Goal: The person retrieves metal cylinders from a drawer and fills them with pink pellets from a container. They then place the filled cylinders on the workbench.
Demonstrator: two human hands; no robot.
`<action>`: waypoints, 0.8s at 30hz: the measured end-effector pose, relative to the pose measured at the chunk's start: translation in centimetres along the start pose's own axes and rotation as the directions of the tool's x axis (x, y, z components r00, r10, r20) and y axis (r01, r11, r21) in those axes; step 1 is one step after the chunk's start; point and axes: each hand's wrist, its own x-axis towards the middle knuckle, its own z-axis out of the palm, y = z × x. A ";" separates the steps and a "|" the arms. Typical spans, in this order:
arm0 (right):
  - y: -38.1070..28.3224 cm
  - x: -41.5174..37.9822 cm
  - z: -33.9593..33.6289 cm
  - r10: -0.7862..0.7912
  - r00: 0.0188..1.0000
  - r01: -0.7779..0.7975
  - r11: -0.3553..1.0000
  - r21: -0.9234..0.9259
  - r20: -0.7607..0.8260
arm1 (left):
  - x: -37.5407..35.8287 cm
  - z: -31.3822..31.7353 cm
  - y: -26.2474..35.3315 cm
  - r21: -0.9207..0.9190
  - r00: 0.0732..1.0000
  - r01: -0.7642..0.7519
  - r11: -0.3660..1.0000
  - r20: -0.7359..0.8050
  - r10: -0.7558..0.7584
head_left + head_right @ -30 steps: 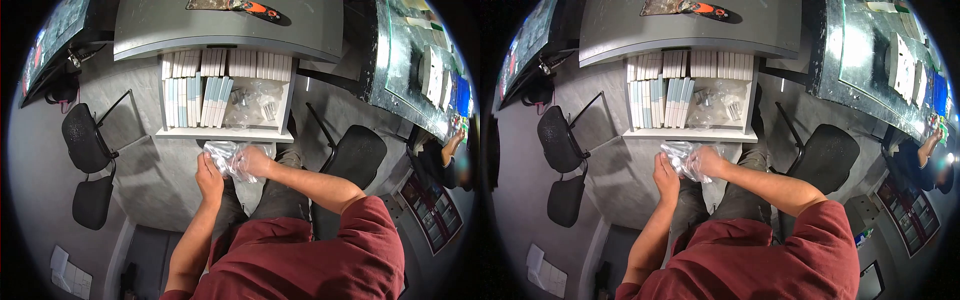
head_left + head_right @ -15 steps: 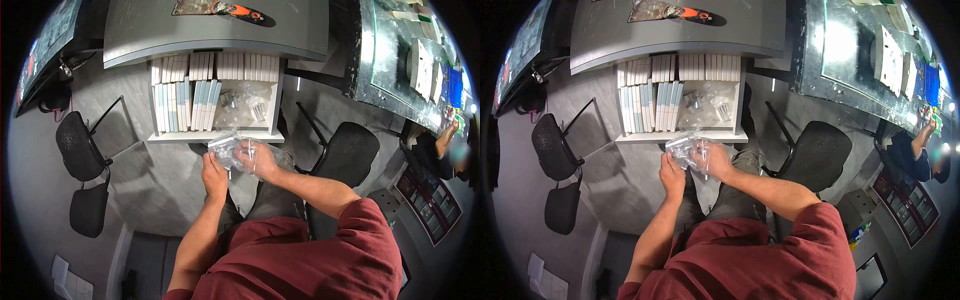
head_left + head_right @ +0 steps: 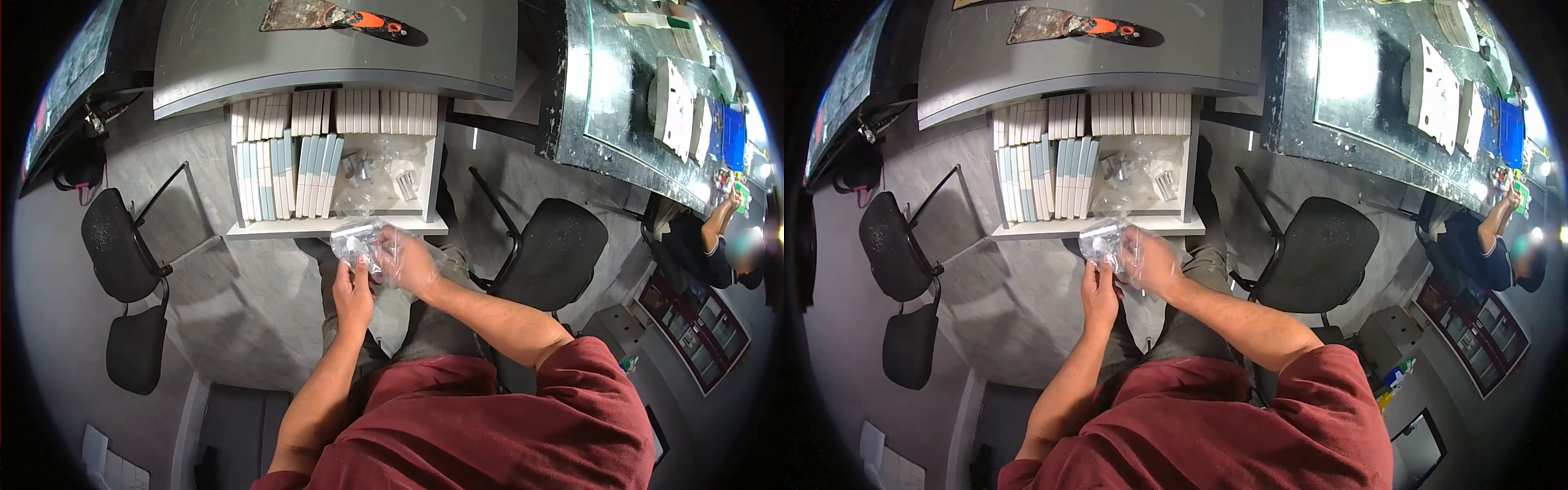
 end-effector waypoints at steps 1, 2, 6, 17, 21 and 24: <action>0.3 0.2 0.1 -0.112 0.994 0.112 0.993 0.031 -0.019 | 0.2 -0.3 -1.0 0.072 1.000 -0.021 0.997 -0.002 0.021; 0.7 0.3 0.0 -0.115 0.993 0.115 0.993 0.034 -0.019 | 0.4 -0.6 -1.7 0.075 1.000 -0.023 0.997 -0.004 0.023; 1.3 1.8 -1.9 -0.127 0.990 0.103 0.943 -0.317 -0.056 | 1.2 -1.1 -1.4 0.194 0.961 -0.276 0.941 0.076 0.266; 0.8 5.0 -8.2 -0.072 0.967 -0.055 0.879 -0.474 -0.245 | 12.0 0.1 -4.5 0.011 0.992 0.122 0.992 0.002 -0.122; 1.1 5.6 -9.6 -0.088 0.930 -0.050 0.932 -0.360 -0.358 | 14.6 0.8 -5.7 0.626 0.969 0.040 0.779 -0.213 0.121; -1.4 4.5 -9.6 0.080 0.968 -0.047 0.989 0.139 -0.237 | 11.3 1.8 1.8 0.360 0.958 -0.257 0.897 -0.028 0.285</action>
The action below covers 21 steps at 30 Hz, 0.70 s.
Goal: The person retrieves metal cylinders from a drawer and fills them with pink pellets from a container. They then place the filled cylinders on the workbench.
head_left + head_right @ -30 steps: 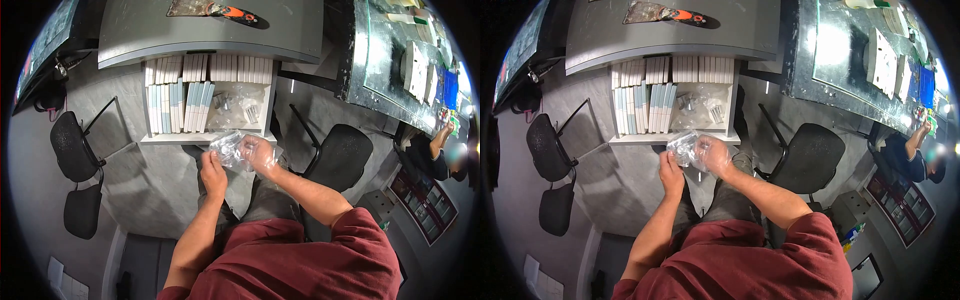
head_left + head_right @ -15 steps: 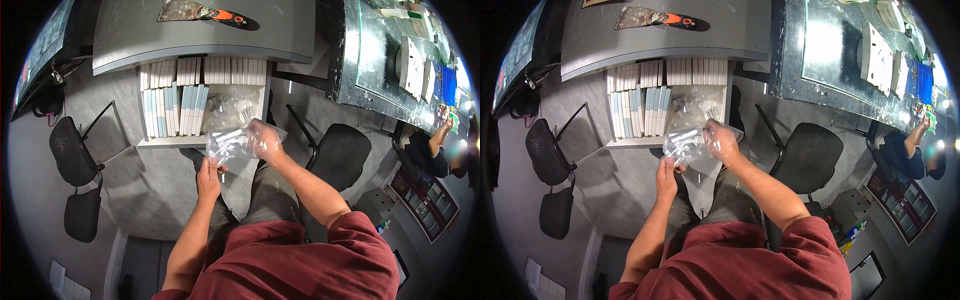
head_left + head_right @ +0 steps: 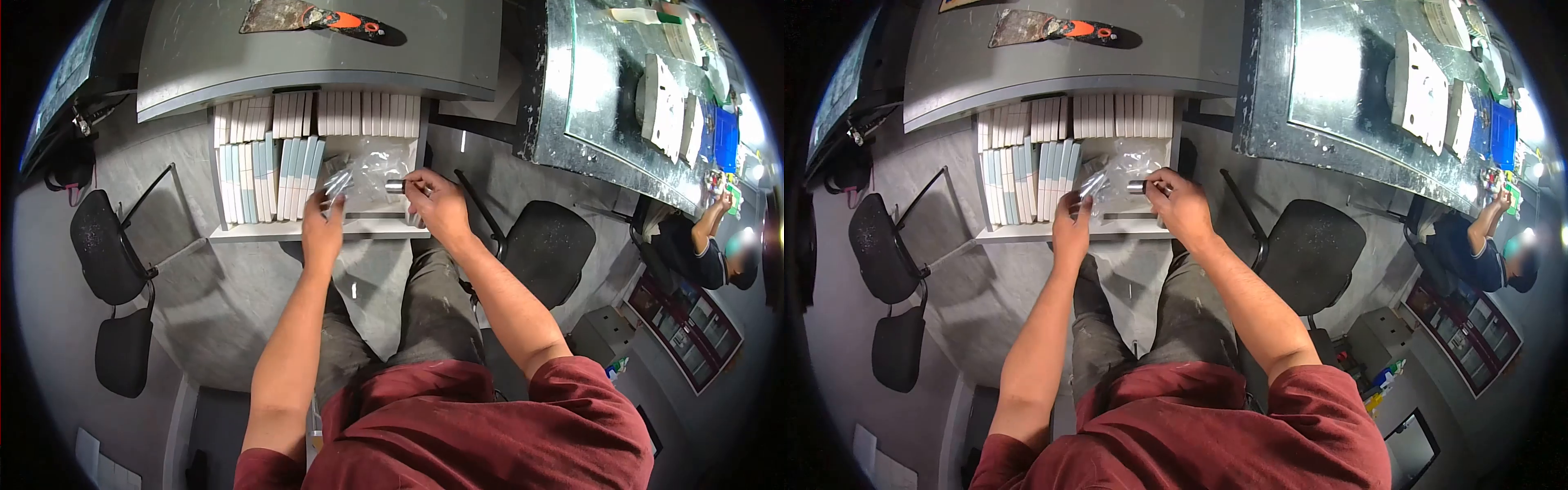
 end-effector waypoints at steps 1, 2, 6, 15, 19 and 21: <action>-0.1 -0.4 0.3 0.002 1.000 -0.002 1.000 0.007 0.004 | -0.8 -0.4 2.2 0.008 1.000 0.002 1.000 -0.002 -0.002; -0.2 -0.7 0.6 -0.037 0.999 0.034 0.994 0.108 0.028 | -1.8 -0.7 4.2 -0.289 0.994 -0.006 0.957 0.107 0.039; -0.8 -1.1 1.9 -0.276 0.961 0.268 0.941 0.207 0.013 | -3.6 -0.4 7.4 -0.640 0.977 0.044 0.767 0.188 0.102; -2.6 -1.0 2.1 -0.079 0.973 -0.012 0.920 0.391 0.215 | -3.2 -1.6 7.3 -0.548 0.987 -0.108 0.830 0.040 0.155; -2.2 -0.3 2.4 -0.022 0.955 -0.130 0.867 0.482 0.297 | -2.8 -2.5 7.2 -0.218 0.950 -0.305 0.927 -0.006 0.311; -2.6 -0.6 2.3 0.028 0.948 -0.196 0.838 0.510 0.318 | -2.7 -2.6 7.4 -0.280 0.962 -0.258 0.925 0.017 0.274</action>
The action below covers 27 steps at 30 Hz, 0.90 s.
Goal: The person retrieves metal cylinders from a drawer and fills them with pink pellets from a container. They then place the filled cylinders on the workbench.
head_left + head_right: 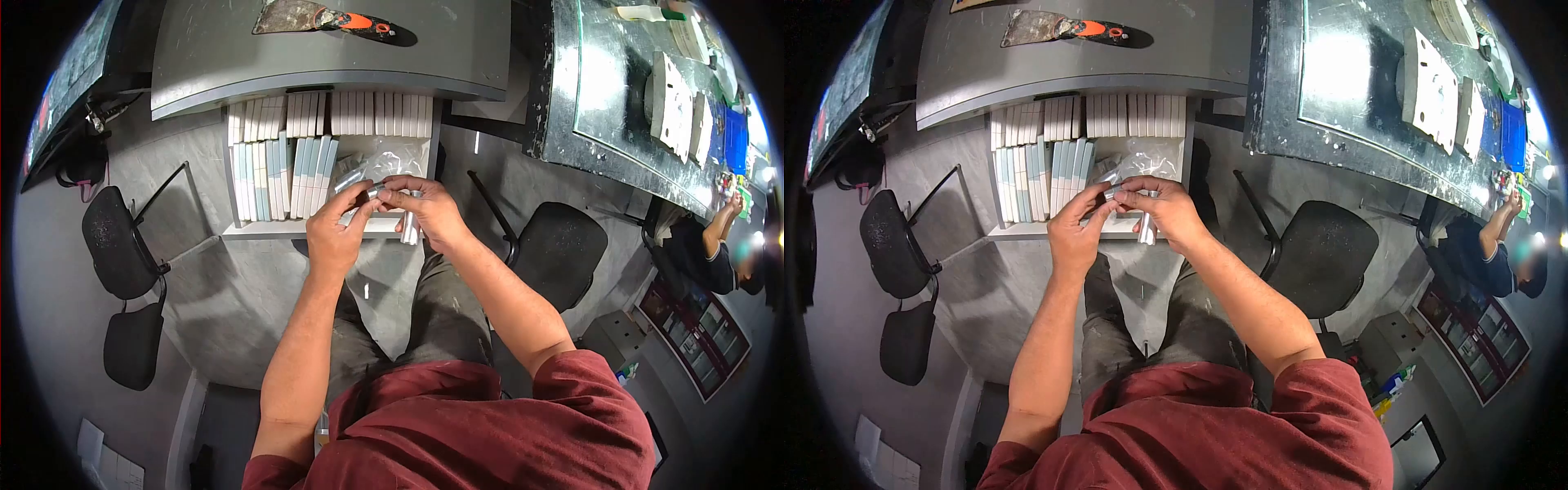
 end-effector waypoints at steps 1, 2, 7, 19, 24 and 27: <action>-0.3 -0.2 0.2 0.054 0.999 -0.053 0.997 0.054 -0.005 | 0.1 0.0 0.1 -0.064 0.999 0.043 0.997 0.012 -0.042; -0.5 -0.2 0.3 0.053 0.999 -0.053 0.997 0.056 -0.005 | 0.1 0.1 0.0 -0.063 0.999 0.043 0.997 0.014 -0.042; -0.9 -0.7 0.8 0.082 0.996 -0.077 0.990 0.120 -0.036 | 0.0 0.2 0.1 -0.358 0.991 0.135 0.924 0.028 -0.134; -2.9 -1.7 2.9 0.006 1.000 -0.010 0.991 -0.137 -0.029 | 0.6 -1.7 1.5 -0.159 0.982 -0.186 0.970 0.012 0.190; -3.6 -1.7 4.1 -0.080 0.996 0.077 0.993 -0.093 -0.034 | 1.4 -3.9 5.0 0.329 0.930 -0.365 0.871 0.091 0.355; -4.1 -1.3 4.2 -0.103 0.995 0.100 0.983 -0.156 -0.007 | 1.9 -4.5 6.3 0.431 0.923 -0.385 0.816 0.160 0.350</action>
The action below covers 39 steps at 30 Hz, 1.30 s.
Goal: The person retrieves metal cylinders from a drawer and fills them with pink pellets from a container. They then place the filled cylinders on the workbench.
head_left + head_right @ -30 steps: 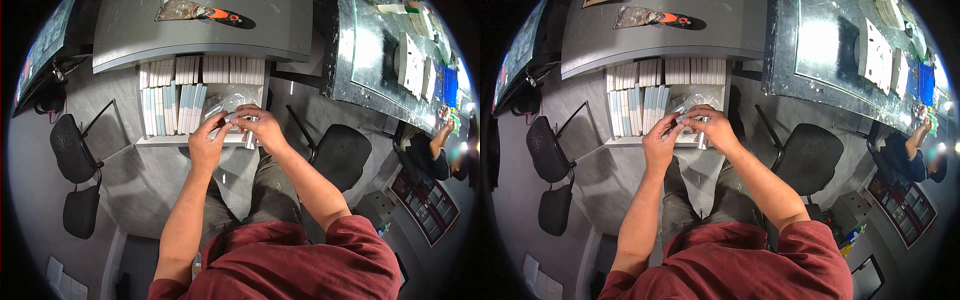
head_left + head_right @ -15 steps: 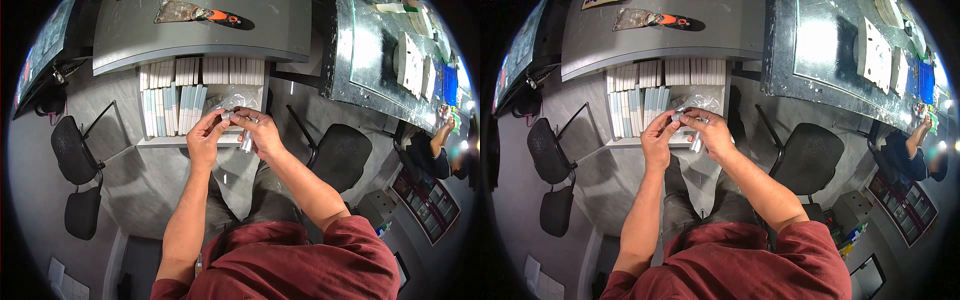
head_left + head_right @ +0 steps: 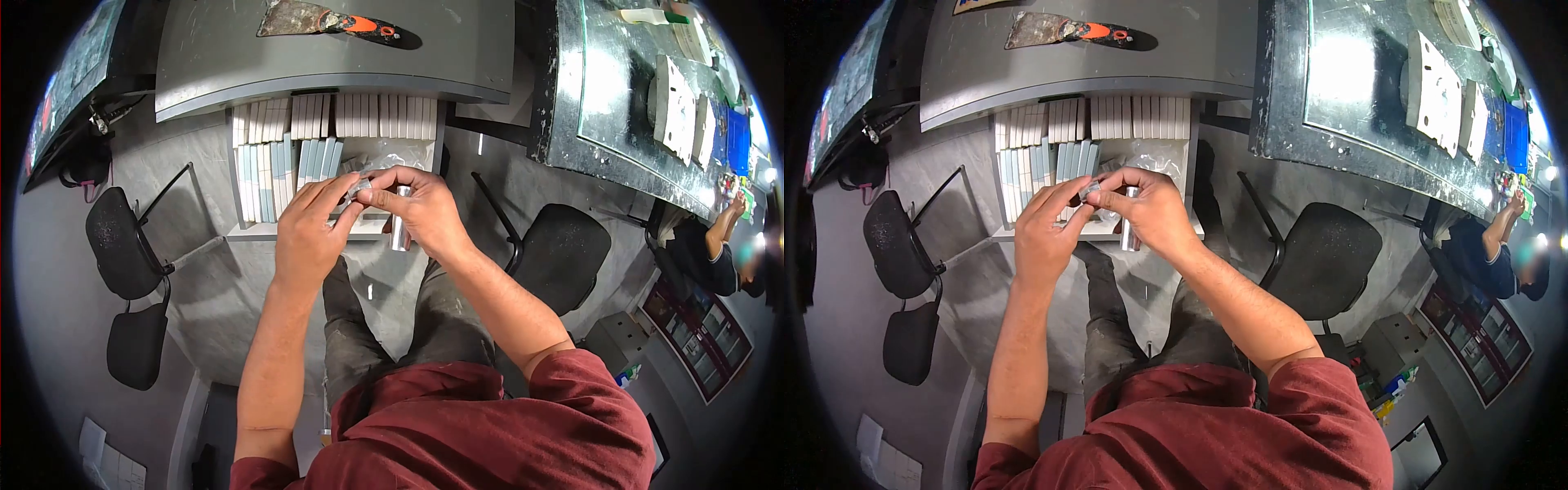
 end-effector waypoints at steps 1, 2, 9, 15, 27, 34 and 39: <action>0.1 0.2 0.0 -0.064 0.998 0.063 0.997 -0.033 -0.014 | 0.2 -0.3 0.2 0.019 0.999 0.020 1.000 0.030 -0.021; 0.1 0.2 0.1 -0.128 0.991 0.126 0.990 -0.066 -0.027 | 0.4 -0.4 0.4 0.022 0.999 0.020 1.000 0.030 -0.021; -2.5 -1.2 0.8 -0.052 0.999 0.052 0.997 0.050 0.000 | -0.1 -0.6 0.5 -0.508 0.979 0.192 0.840 0.038 -0.201; -3.0 -1.5 1.2 -0.106 0.994 0.106 0.993 0.056 -0.008 | 0.0 -1.5 0.5 -0.587 0.978 0.195 0.786 0.057 -0.200; -3.0 -1.6 0.7 -0.447 0.893 0.449 0.885 -0.121 0.044 | 0.5 -1.3 0.9 -0.826 0.971 0.177 0.535 0.060 -0.229; -2.8 -1.7 0.8 -0.526 0.839 0.542 0.782 -0.307 0.142 | 0.5 -2.5 2.2 -0.607 0.925 0.377 0.700 0.283 -0.253; -3.2 -2.0 1.4 -0.382 0.922 0.386 0.915 -0.113 0.057 | 0.3 -1.5 2.9 -0.660 0.897 0.440 0.608 0.290 -0.334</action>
